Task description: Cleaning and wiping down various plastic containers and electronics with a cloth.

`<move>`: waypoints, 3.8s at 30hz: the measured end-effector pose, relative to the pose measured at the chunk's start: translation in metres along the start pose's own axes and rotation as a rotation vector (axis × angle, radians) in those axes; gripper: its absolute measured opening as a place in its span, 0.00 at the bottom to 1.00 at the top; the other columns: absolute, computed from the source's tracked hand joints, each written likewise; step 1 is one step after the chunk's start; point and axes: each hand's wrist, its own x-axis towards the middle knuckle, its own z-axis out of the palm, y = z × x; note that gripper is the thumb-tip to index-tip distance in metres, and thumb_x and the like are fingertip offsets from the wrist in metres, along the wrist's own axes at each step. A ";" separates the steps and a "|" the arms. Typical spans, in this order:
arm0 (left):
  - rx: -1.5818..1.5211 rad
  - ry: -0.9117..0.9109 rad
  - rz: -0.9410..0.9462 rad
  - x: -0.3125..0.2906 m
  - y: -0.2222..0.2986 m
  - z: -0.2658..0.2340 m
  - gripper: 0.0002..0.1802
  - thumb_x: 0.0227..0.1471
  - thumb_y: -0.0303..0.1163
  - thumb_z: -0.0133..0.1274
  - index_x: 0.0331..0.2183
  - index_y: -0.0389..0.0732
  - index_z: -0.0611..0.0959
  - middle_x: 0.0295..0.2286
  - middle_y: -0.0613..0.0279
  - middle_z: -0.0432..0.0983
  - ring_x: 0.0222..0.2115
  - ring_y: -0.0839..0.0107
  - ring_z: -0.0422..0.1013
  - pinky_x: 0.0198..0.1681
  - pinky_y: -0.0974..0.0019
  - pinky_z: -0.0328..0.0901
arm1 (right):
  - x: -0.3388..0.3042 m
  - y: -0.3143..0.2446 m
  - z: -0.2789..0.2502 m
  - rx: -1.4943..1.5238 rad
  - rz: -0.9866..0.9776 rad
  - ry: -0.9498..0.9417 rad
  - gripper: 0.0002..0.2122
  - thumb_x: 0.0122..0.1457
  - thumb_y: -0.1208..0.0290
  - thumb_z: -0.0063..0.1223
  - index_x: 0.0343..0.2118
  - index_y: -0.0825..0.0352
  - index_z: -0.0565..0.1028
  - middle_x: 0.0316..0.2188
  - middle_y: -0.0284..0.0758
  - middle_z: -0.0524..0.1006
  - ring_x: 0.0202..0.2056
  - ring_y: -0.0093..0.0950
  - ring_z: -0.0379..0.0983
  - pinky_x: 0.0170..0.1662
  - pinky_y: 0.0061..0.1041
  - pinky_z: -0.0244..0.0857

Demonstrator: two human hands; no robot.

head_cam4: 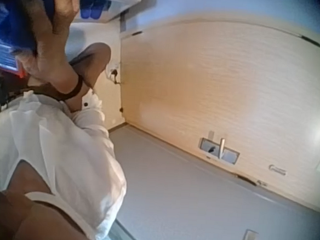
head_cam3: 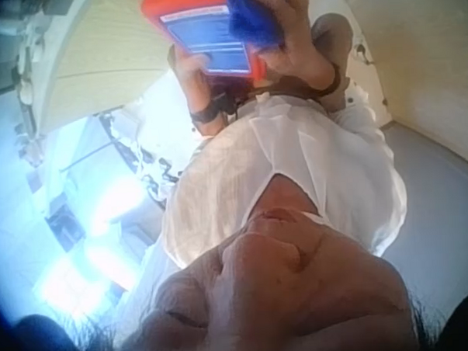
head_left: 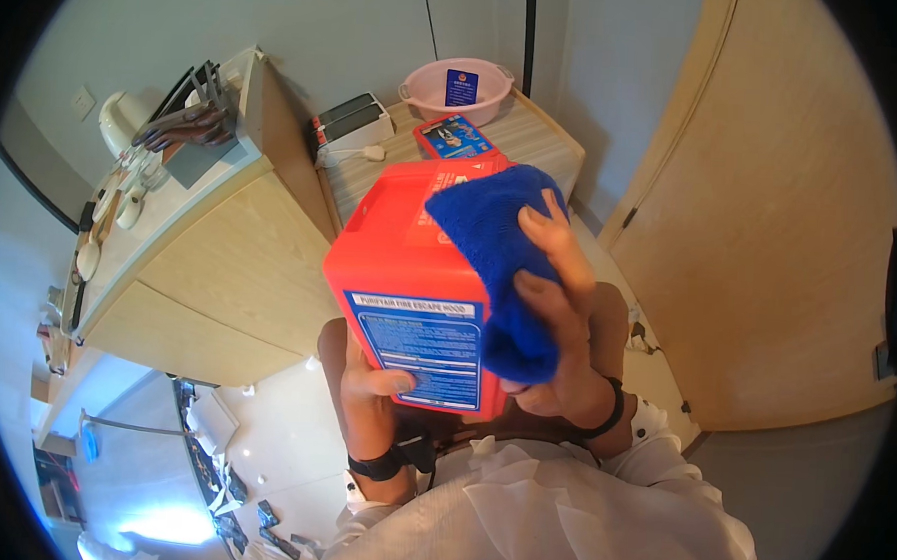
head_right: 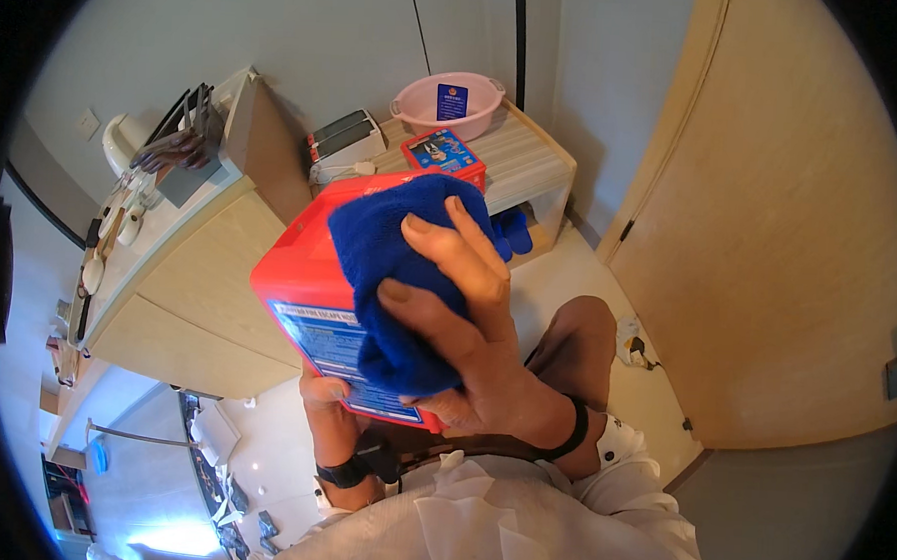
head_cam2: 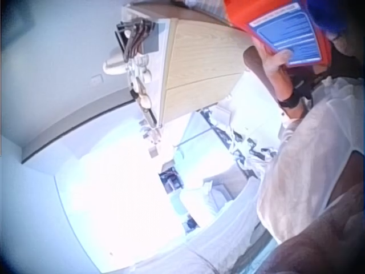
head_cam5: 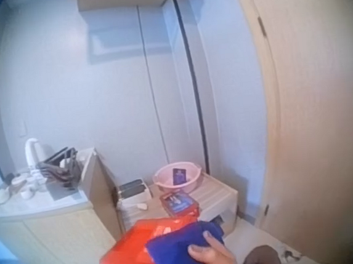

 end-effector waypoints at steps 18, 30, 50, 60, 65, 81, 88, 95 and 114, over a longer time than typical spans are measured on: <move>0.622 -0.390 0.454 0.021 0.018 0.021 0.63 0.07 0.37 0.72 0.57 0.38 0.75 0.60 0.45 0.55 0.63 0.52 0.53 0.65 0.56 0.46 | 0.036 0.033 -0.055 0.148 0.362 -0.423 0.29 0.67 0.49 0.42 0.57 0.74 0.69 0.59 0.46 0.68 0.64 0.46 0.58 0.66 0.42 0.47; 0.626 -0.393 0.345 0.024 0.011 0.030 0.62 0.05 0.35 0.71 0.55 0.38 0.77 0.57 0.48 0.58 0.60 0.55 0.58 0.63 0.57 0.50 | 0.035 0.037 -0.059 0.023 0.283 -0.513 0.25 0.65 0.55 0.48 0.57 0.72 0.70 0.60 0.45 0.68 0.65 0.46 0.57 0.66 0.41 0.50; 0.577 -0.271 0.257 0.035 0.001 0.024 0.64 0.11 0.32 0.72 0.60 0.35 0.70 0.56 0.53 0.61 0.59 0.60 0.59 0.65 0.59 0.50 | 0.026 -0.012 -0.039 -0.376 0.154 -0.442 0.23 0.52 0.71 0.60 0.54 0.64 0.73 0.54 0.43 0.72 0.54 0.48 0.70 0.54 0.45 0.63; 0.494 -0.139 0.151 0.028 0.008 0.040 0.67 0.12 0.29 0.72 0.62 0.35 0.65 0.54 0.57 0.64 0.58 0.63 0.61 0.64 0.61 0.52 | 0.006 -0.013 -0.009 -0.654 0.002 -0.193 0.19 0.53 0.66 0.54 0.50 0.56 0.77 0.54 0.35 0.72 0.52 0.33 0.70 0.50 0.42 0.57; 0.282 -0.089 0.114 0.029 0.006 0.043 0.64 0.18 0.20 0.70 0.63 0.36 0.62 0.55 0.57 0.67 0.58 0.62 0.63 0.63 0.61 0.57 | -0.010 -0.002 0.011 -0.765 -0.149 -0.205 0.19 0.51 0.63 0.58 0.48 0.53 0.79 0.56 0.31 0.72 0.57 0.36 0.65 0.56 0.44 0.55; 0.124 -0.122 0.196 0.035 0.003 0.025 0.64 0.23 0.24 0.71 0.65 0.37 0.58 0.58 0.51 0.63 0.59 0.59 0.63 0.63 0.59 0.59 | -0.006 -0.003 0.012 -0.555 -0.064 -0.398 0.20 0.62 0.48 0.46 0.52 0.50 0.77 0.61 0.30 0.68 0.63 0.39 0.55 0.60 0.47 0.49; 0.154 -0.096 0.195 0.035 0.009 0.038 0.62 0.22 0.20 0.64 0.64 0.36 0.58 0.57 0.49 0.64 0.59 0.58 0.63 0.64 0.58 0.58 | -0.014 0.005 0.019 -0.519 0.017 -0.274 0.20 0.63 0.53 0.48 0.54 0.54 0.77 0.63 0.41 0.63 0.65 0.54 0.46 0.66 0.51 0.42; 0.038 -0.115 0.227 0.043 0.001 0.021 0.61 0.28 0.20 0.64 0.65 0.37 0.54 0.57 0.47 0.65 0.56 0.56 0.66 0.61 0.54 0.62 | -0.038 -0.004 0.025 -0.385 0.064 -0.315 0.20 0.57 0.60 0.58 0.53 0.57 0.77 0.61 0.40 0.65 0.65 0.56 0.46 0.68 0.48 0.43; 0.048 -0.016 0.161 0.034 -0.010 -0.021 0.42 0.56 0.65 0.47 0.58 0.40 0.70 0.51 0.49 0.73 0.49 0.55 0.73 0.54 0.51 0.69 | -0.024 -0.009 0.029 -0.208 -0.137 -0.458 0.10 0.52 0.64 0.60 0.36 0.61 0.82 0.53 0.30 0.75 0.61 0.33 0.62 0.57 0.66 0.50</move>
